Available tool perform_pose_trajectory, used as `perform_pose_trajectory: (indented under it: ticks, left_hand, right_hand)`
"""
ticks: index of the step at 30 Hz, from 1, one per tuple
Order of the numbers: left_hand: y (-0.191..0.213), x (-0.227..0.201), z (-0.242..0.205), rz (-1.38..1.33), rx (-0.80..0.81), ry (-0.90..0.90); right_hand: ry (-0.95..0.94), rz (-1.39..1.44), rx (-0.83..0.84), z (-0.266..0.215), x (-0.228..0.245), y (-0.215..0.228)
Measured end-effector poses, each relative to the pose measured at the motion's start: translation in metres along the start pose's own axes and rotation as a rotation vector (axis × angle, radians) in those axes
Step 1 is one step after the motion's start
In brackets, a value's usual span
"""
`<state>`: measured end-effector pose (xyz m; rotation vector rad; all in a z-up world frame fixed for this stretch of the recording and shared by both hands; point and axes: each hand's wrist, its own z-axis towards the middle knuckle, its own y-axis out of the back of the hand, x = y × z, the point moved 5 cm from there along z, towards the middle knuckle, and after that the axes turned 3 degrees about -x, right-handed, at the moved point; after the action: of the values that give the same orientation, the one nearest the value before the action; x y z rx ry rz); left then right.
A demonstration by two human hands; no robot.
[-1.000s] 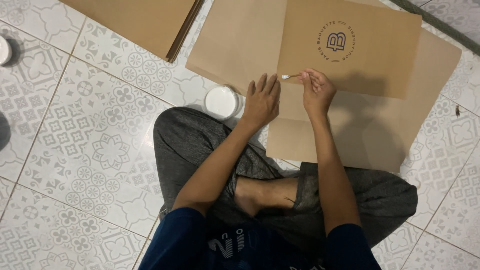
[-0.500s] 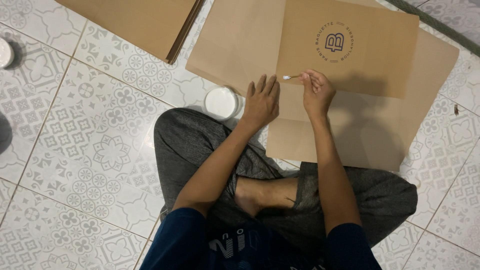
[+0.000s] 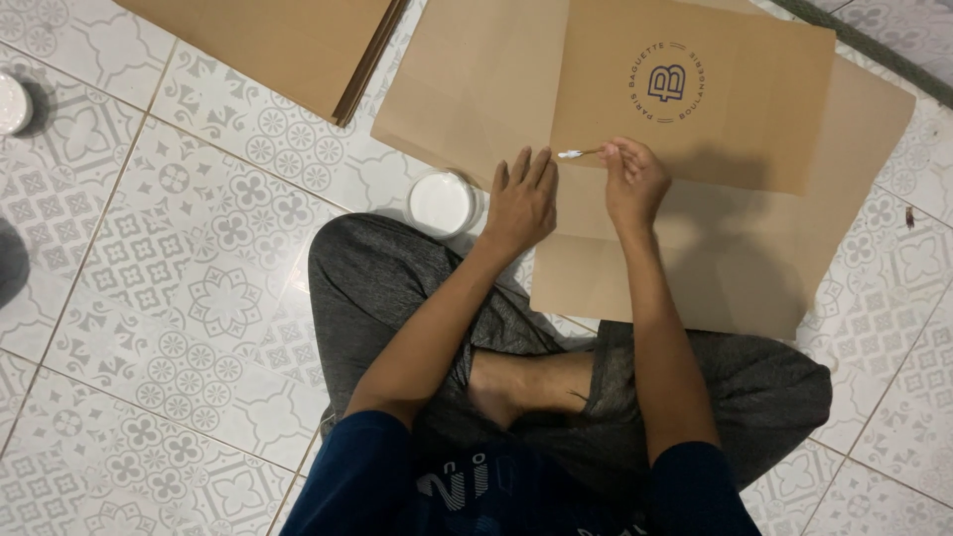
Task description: Assembling paper bags by applying glue to the edges of templates and folding them into shape.
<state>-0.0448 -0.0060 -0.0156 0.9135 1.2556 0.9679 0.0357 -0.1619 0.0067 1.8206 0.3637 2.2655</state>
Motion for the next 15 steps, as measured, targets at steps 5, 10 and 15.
perform_pose_trajectory:
  ticks: [5,10,15]
  left_hand:
    - [0.001,-0.002,-0.001,0.004,-0.016,0.001]
    - [0.004,-0.002,-0.002,0.003,-0.008,0.007]
    - [0.003,-0.001,-0.001,0.013,0.042,0.009]
  right_hand:
    - [-0.017,0.037,-0.011,0.0,0.002,0.005]
    - [0.0,0.051,0.041,-0.004,0.006,-0.011]
    - [0.039,-0.031,-0.035,-0.001,0.001,0.003]
